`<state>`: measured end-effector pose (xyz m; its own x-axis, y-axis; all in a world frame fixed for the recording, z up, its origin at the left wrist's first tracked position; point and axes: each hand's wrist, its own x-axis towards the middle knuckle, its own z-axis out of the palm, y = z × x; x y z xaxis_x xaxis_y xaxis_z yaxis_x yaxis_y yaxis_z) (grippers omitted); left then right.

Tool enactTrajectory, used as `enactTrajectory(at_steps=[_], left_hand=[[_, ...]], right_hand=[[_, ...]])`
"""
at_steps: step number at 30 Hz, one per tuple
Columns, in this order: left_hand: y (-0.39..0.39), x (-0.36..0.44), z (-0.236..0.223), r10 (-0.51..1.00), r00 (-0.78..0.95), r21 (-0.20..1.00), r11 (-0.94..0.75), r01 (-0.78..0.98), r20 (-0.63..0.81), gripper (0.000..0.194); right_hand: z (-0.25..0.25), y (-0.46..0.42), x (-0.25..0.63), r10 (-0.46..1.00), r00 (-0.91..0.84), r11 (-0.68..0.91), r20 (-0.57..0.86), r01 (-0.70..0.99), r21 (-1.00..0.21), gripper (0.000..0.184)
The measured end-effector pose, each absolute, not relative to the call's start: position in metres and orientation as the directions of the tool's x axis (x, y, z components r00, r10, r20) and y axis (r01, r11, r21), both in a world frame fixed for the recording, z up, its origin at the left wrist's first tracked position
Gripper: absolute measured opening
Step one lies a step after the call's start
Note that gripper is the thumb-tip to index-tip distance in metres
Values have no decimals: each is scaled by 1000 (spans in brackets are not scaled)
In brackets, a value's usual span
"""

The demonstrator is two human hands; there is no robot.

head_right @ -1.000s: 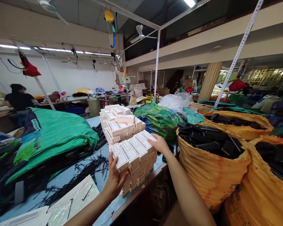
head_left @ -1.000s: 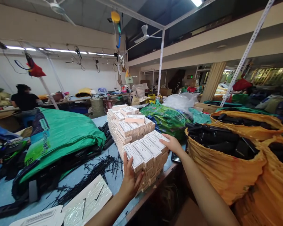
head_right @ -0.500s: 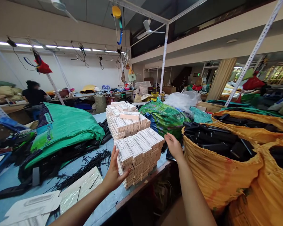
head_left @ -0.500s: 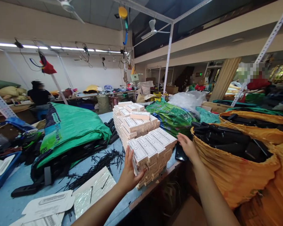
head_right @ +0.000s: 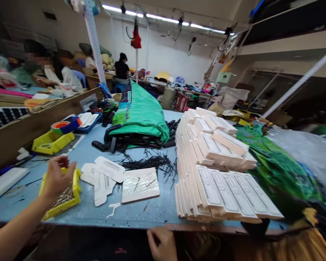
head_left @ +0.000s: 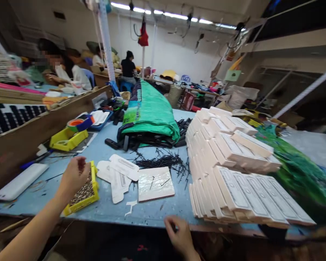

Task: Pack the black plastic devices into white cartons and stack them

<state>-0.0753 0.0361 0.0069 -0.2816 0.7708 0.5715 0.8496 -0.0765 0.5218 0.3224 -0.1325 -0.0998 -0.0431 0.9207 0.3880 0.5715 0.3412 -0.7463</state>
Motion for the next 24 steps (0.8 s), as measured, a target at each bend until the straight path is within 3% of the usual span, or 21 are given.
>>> enactTrajectory(at_steps=[1,3,6,7,10,13,16,19,21,24], left_hand=[[31,-102,-3,873,-295,484,79,871,388,32],[16,-135,-22,971,-218,366,169,915,95,22],[-5,-141,-46,994,-61,276,83,957,-90,27],[-8,-137,-50,992,-34,254,63,965,-119,30],[-11,-130,-55,985,-10,202,46,978,-173,33],[-10,-131,-58,982,1,180,34,983,-187,28],[-10,-134,-64,985,17,140,7,990,-171,28],[-10,-133,-68,991,8,95,4,995,-133,30],[-10,-131,-67,993,-13,129,28,991,-114,30],[-11,-130,-65,995,-47,281,70,957,-91,31]], right_hand=[[-89,-104,305,935,-135,344,328,568,-747,31],[-66,-38,272,957,-208,288,203,580,-762,33],[-48,54,217,941,-322,293,100,634,-716,31],[-48,74,196,928,-361,322,91,654,-685,40],[-61,92,137,881,-471,387,-38,766,-513,69],[-75,75,104,832,-545,471,-106,794,-383,77],[-70,79,93,834,-549,476,-64,772,-420,69],[-44,131,80,916,-397,316,-64,809,-496,52],[-28,177,64,957,-285,220,-59,842,-493,59],[-15,227,37,976,-198,134,-87,870,-474,80]])
